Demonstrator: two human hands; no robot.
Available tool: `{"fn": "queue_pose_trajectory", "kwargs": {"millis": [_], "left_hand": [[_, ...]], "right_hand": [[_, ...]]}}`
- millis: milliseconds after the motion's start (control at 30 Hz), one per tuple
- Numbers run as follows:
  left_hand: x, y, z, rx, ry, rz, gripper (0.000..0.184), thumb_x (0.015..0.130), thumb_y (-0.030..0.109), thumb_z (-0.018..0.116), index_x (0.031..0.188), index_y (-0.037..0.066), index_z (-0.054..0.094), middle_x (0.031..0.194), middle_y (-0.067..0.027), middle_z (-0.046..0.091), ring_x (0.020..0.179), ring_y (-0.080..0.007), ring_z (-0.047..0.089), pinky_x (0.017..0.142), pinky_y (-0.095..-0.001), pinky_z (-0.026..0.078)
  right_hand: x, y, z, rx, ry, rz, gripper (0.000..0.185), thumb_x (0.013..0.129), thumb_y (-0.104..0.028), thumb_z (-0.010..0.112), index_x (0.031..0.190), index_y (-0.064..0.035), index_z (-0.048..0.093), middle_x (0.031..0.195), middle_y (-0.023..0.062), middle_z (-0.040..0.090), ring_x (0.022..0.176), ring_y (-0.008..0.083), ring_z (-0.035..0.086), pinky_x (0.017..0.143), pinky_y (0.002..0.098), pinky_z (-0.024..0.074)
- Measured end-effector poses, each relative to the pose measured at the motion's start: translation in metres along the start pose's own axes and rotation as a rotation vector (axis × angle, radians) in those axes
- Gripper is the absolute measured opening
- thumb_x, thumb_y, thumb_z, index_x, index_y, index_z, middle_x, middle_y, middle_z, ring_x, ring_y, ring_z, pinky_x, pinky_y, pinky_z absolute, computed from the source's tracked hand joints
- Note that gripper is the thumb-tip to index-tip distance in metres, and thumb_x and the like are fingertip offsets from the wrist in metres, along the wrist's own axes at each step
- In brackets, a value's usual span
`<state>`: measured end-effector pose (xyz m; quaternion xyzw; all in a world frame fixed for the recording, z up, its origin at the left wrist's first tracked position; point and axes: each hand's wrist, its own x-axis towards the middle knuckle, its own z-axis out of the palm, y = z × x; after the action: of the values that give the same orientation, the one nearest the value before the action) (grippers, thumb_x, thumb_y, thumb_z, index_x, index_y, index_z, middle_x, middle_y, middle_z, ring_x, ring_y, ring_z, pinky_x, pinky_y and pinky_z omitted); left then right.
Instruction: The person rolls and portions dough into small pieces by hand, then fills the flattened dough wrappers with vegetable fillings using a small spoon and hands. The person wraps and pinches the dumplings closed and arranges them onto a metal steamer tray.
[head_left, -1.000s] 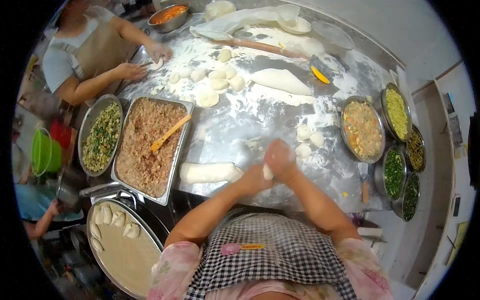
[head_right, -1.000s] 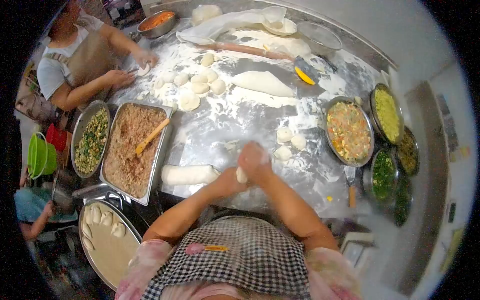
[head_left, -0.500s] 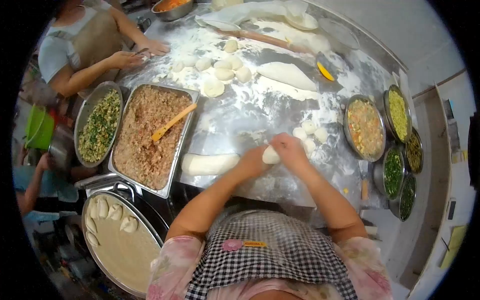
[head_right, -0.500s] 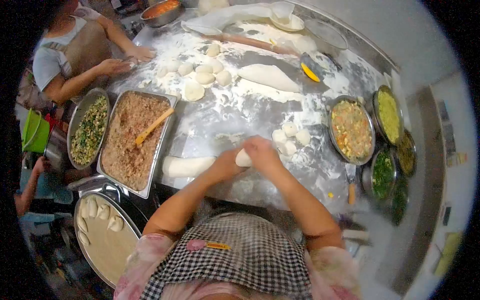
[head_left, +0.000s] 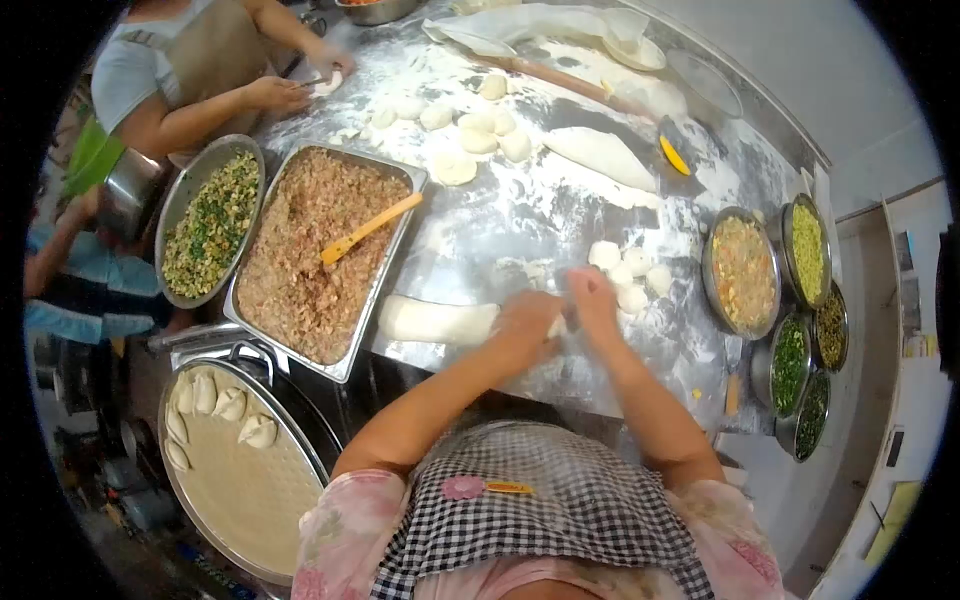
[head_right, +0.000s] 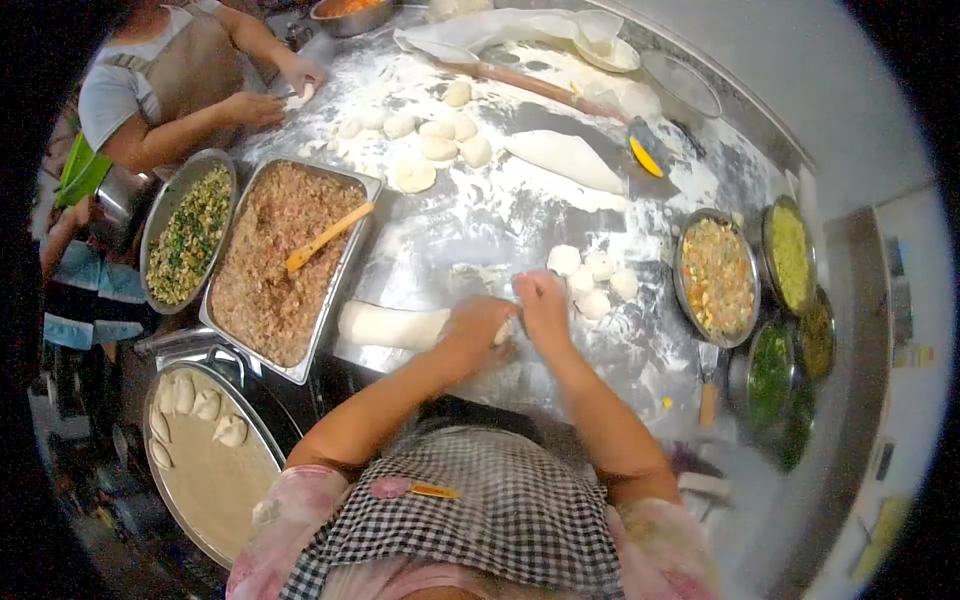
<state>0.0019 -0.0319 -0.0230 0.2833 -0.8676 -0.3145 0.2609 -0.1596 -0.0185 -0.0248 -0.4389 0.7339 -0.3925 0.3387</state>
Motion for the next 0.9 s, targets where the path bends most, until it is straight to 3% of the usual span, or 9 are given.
{"fn": "queue_pose_trajectory", "kwargs": {"millis": [67,167,300,333,433,500,667,767,900], "left_hand": [[-0.008,-0.008,0.005,0.423,0.146,0.023,0.054,0.071,0.026,0.072,0.117,0.008,0.05,0.1,-0.015,0.058,0.096,-0.0347,0.055,0.084,-0.0404,0.042],[0.0,-0.009,-0.013,0.073,-0.227,-0.404,0.055,0.073,0.028,0.07,0.122,0.01,0.051,0.108,-0.0149,0.059,0.102,-0.0319,0.056,0.086,-0.0373,0.044],[0.013,-0.017,-0.045,-0.429,-0.351,-0.379,0.042,0.076,0.028,0.067,0.112,0.009,0.057,0.11,-0.0142,0.06,0.104,-0.0294,0.056,0.085,-0.0361,0.045],[0.011,-0.015,-0.052,-0.511,-0.335,-0.293,0.039,0.077,0.029,0.065,0.109,0.008,0.058,0.11,-0.0148,0.06,0.102,-0.0298,0.056,0.085,-0.0366,0.044],[-0.009,-0.018,-0.039,-0.499,-0.354,-0.33,0.04,0.077,0.032,0.065,0.108,0.008,0.058,0.11,-0.016,0.06,0.102,-0.0313,0.055,0.086,-0.0384,0.043],[-0.021,-0.009,-0.022,-0.407,-0.325,-0.297,0.045,0.074,0.033,0.068,0.11,0.009,0.058,0.108,-0.0149,0.059,0.1,-0.0312,0.055,0.085,-0.0388,0.043],[-0.014,0.0,-0.053,-0.153,-0.169,0.023,0.073,0.062,0.041,0.077,0.121,0.008,0.05,0.106,-0.0141,0.056,0.101,-0.0328,0.051,0.089,-0.0427,0.037],[-0.044,-0.028,-0.089,0.314,-0.118,0.044,0.081,0.06,0.041,0.079,0.126,0.008,0.046,0.106,-0.0155,0.055,0.103,-0.0348,0.049,0.092,-0.0451,0.033],[-0.07,-0.057,-0.091,0.516,-0.214,-0.007,0.069,0.065,0.036,0.075,0.123,0.009,0.048,0.11,-0.0142,0.055,0.105,-0.0297,0.051,0.089,-0.0459,0.037]], "right_hand": [[-0.028,-0.024,0.016,0.837,-0.051,0.725,0.019,0.086,-0.019,0.056,0.084,-0.0027,0.064,0.086,0.0071,0.063,0.075,0.0179,0.06,0.068,0.031,0.0474],[-0.018,-0.026,0.01,0.653,-0.196,0.575,0.021,0.086,-0.022,0.059,0.089,-0.002,0.063,0.086,0.0082,0.062,0.075,0.0171,0.06,0.069,0.0306,0.0481],[-0.028,-0.076,0.007,-0.521,-0.075,-0.612,0.02,0.083,-0.024,0.06,0.085,-0.0043,0.064,0.084,0.0126,0.061,0.083,0.0277,0.058,0.07,0.0375,0.0491],[-0.032,-0.084,0.013,-0.489,-0.127,-0.823,0.017,0.081,-0.02,0.057,0.081,-0.005,0.064,0.082,0.0143,0.059,0.079,0.0315,0.057,0.069,0.0388,0.0488],[-0.026,-0.051,0.04,-0.345,0.123,-0.95,0.012,0.077,-0.016,0.057,0.077,-0.0058,0.062,0.083,0.014,0.059,0.08,0.0297,0.057,0.071,0.0394,0.0485],[0.01,-0.011,0.049,-1.066,-0.023,-0.731,0.008,0.075,-0.012,0.056,0.072,-0.0062,0.06,0.082,0.0123,0.06,0.077,0.029,0.058,0.069,0.0399,0.0489],[0.025,-0.061,-0.003,-0.904,0.116,-0.832,0.024,0.079,-0.023,0.059,0.093,-0.0031,0.063,0.111,0.0148,0.056,0.113,0.0338,0.046,0.092,0.0452,0.0383],[-0.013,-0.047,0.02,-0.741,-0.327,-0.541,0.044,0.079,-0.027,0.061,0.114,-0.0032,0.055,0.126,0.0153,0.047,0.124,0.0328,0.035,0.101,0.0463,0.0291],[-0.057,-0.028,0.047,-0.75,-0.476,-0.698,0.052,0.075,-0.027,0.064,0.121,-0.0045,0.051,0.125,0.0154,0.048,0.118,0.0284,0.042,0.097,0.0443,0.0345]]}}
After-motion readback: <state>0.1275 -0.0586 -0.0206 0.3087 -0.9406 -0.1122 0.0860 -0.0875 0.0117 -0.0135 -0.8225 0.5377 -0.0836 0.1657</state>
